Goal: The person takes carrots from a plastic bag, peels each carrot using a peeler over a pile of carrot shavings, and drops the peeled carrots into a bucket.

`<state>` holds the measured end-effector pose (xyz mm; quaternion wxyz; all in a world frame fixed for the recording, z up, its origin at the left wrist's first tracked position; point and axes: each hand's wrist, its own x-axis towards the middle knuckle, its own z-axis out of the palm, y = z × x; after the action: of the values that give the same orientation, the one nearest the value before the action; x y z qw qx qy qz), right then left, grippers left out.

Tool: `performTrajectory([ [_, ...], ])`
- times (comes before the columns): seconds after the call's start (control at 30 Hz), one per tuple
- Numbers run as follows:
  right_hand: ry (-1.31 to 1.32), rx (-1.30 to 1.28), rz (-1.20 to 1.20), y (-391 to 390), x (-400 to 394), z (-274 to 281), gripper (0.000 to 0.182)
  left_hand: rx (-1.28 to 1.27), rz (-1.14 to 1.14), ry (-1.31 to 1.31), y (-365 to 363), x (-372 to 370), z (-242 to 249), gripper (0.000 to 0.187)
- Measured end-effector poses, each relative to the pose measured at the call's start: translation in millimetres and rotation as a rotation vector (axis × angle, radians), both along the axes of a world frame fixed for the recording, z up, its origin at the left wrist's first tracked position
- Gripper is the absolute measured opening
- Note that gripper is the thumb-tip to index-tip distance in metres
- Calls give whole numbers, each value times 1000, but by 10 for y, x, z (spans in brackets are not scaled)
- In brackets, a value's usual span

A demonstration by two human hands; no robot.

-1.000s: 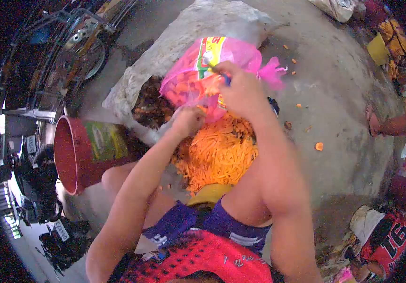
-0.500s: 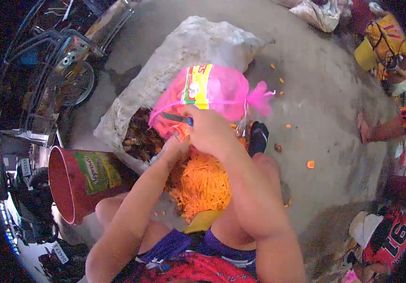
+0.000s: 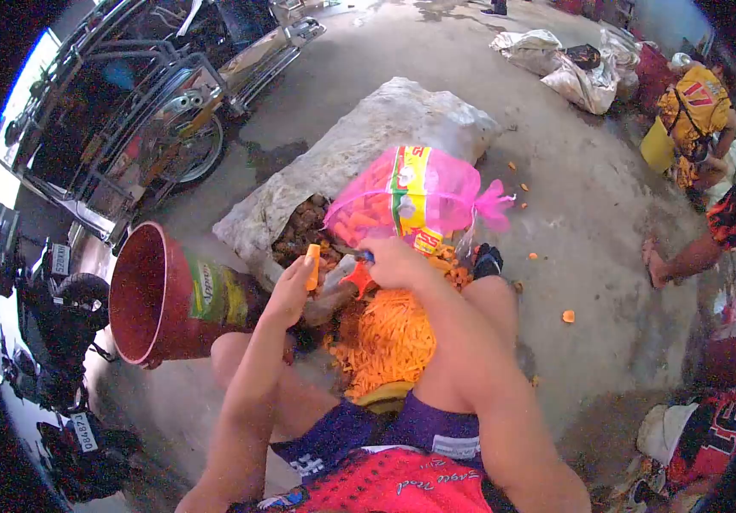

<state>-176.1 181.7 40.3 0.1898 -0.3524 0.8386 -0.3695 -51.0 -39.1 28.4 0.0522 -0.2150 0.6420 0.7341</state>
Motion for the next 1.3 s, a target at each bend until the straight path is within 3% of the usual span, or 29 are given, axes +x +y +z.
performTrajectory([
  [0.1,-10,-50,16,-185,245,110,29,-143,-56,20,176,221,231,36],
  [0.23,222,-185,28,-248,491,23,30,-393,-113,101,365,392,196,32],
  [0.33,137,-215,-22,-148,689,14,30,-511,-103,138,397,436,-64,36],
  [0.5,76,-61,-74,-148,746,-125,26,-721,-140,139,460,407,1,40],
  [0.6,36,77,-93,-146,662,-420,26,-699,-219,110,473,412,124,41],
  [0.63,13,129,-106,-128,612,-537,27,-661,-228,217,470,421,107,41],
  [0.7,30,229,99,-35,494,-700,29,-589,-250,432,409,412,28,41],
  [0.73,33,281,207,-10,493,-692,31,-412,-159,364,366,376,-109,40],
  [0.8,-128,167,187,38,479,-542,29,-52,35,225,301,288,-382,40],
  [0.93,-186,-122,118,140,324,-271,33,181,163,130,214,222,-383,42],
  [1.03,-240,-255,-43,85,334,-235,38,564,204,60,372,167,-244,43],
  [1.2,-246,-254,-92,-50,367,-349,52,669,186,-36,426,185,-272,41],
  [1.3,-248,-252,-103,-70,402,-293,42,714,191,-50,430,172,-306,39],
])
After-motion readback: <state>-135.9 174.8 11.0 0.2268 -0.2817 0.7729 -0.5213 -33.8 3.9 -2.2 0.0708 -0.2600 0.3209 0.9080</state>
